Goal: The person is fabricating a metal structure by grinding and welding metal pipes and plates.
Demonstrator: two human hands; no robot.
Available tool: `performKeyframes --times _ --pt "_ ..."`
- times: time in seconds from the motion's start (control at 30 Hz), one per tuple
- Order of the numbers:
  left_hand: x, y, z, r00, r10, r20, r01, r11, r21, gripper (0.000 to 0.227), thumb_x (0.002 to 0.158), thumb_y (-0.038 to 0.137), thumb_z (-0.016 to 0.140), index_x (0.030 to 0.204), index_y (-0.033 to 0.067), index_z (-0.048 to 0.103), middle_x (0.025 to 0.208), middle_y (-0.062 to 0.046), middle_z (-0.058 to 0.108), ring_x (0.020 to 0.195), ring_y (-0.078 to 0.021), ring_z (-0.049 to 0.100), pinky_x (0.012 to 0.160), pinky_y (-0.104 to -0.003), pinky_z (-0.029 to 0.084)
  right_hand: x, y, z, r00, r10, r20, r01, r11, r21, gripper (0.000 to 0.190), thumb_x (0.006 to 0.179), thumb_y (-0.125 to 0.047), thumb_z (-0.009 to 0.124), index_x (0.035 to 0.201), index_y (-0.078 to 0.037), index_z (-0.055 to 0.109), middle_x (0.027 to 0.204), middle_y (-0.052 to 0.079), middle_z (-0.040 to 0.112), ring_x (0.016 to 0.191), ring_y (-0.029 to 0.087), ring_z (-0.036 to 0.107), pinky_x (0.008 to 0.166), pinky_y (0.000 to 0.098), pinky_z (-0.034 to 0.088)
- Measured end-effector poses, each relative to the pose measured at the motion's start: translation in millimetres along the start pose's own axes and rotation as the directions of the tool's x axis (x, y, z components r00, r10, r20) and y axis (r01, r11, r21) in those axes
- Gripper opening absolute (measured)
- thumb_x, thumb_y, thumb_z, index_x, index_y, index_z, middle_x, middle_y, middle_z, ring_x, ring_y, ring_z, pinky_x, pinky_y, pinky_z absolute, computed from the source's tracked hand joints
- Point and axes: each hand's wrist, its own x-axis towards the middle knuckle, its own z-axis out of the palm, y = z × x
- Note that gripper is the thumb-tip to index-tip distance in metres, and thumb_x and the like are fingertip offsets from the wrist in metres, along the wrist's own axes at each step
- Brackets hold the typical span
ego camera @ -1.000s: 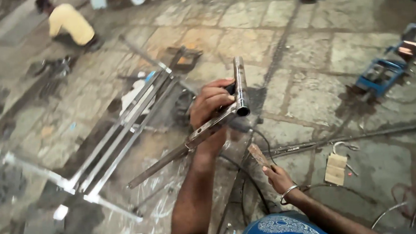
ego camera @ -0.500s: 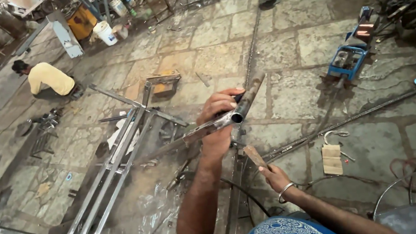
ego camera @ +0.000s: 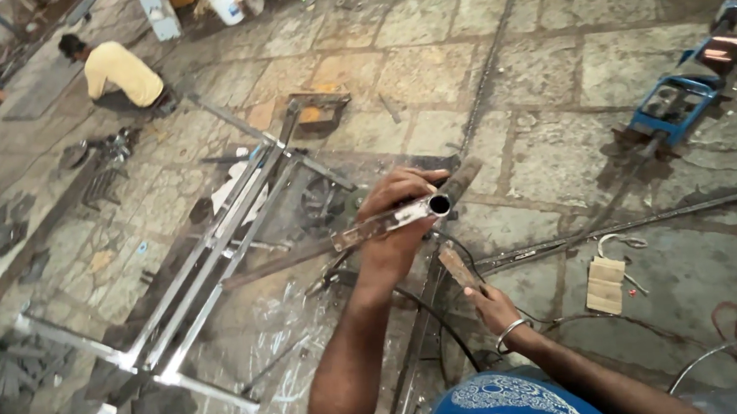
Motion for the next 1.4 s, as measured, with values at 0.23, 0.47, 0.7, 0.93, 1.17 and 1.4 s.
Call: performKeyframes --times 0.23,0.47,0.7,0.93,1.17,1.4 --pt "-63.6 -8.9 -56.3 0.824 -0.544 -0.156 0.546 0.837 -0.034 0.043 0.094 0.007 0.075 0.134 0.0063 0.059 0.098 -0.007 0.055 0.089 -0.0171 0.054 0.077 -0.034 0.049 18.2 1.6 12.4 0.980 0.135 0.150 -0.147 0.986 0.074 0.038 0.095 -0.045 0.066 0.086 -0.009 0.058 0.059 -0.001 0.044 0.043 0.011 0.035 0.038 0.0306 0.024" --pt "-122.7 58.9 -114.5 0.876 -0.392 -0.280 0.456 0.863 0.220 0.043 0.097 0.018 0.069 0.136 0.0037 0.058 0.121 -0.005 0.066 0.114 -0.0150 0.060 0.101 -0.033 0.050 20.5 -38.5 42.3 0.932 0.168 0.321 -0.143 0.985 -0.097 0.036 0.099 -0.042 0.061 0.087 -0.008 0.058 0.054 0.000 0.044 0.036 0.012 0.035 0.034 0.0316 0.025" --pt "-263.9 15.1 -121.0 0.616 -0.537 -0.576 0.574 0.807 -0.139 0.040 0.101 0.032 0.068 0.130 0.0048 0.066 0.118 -0.007 0.071 0.112 -0.0138 0.066 0.098 -0.031 0.052 32.7 -49.1 88.7 0.844 0.225 0.486 -0.109 0.961 -0.256 0.034 0.100 -0.041 0.059 0.086 -0.011 0.056 0.053 0.000 0.042 0.036 0.013 0.034 0.034 0.0314 0.025" --pt "-448.0 -30.3 -130.9 0.036 -0.237 -0.971 0.997 0.074 0.019 0.037 0.090 0.041 0.074 0.108 0.0091 0.070 0.089 -0.019 0.075 0.085 -0.0363 0.072 0.073 -0.046 0.052 15.2 -52.3 120.0 0.757 0.284 0.589 -0.040 0.919 -0.392 0.031 0.101 -0.039 0.059 0.090 -0.011 0.055 0.055 0.000 0.045 0.037 0.013 0.038 0.035 0.0296 0.027" --pt "-569.6 -74.3 -141.4 -0.048 -0.281 -0.959 0.991 -0.130 -0.011 0.041 0.096 0.046 0.065 0.110 0.0072 0.069 0.099 -0.021 0.072 0.093 -0.0430 0.068 0.077 -0.054 0.052 -28.7 -51.2 153.0 0.670 0.366 0.646 0.042 0.850 -0.526 0.030 0.103 -0.039 0.059 0.092 -0.011 0.055 0.059 -0.004 0.041 0.042 0.008 0.033 0.036 0.0269 0.023" --pt "-566.1 -80.8 -127.2 0.083 -0.330 -0.940 0.984 0.176 0.025 0.036 0.097 0.039 0.066 0.104 0.0039 0.066 0.094 -0.021 0.069 0.092 -0.0427 0.066 0.082 -0.050 0.051 -65.3 -42.2 188.5 0.554 0.119 0.824 0.510 0.734 -0.449 0.035 0.106 -0.034 0.063 0.089 -0.005 0.050 0.064 0.000 0.047 0.055 0.010 0.043 0.048 0.0290 0.034"
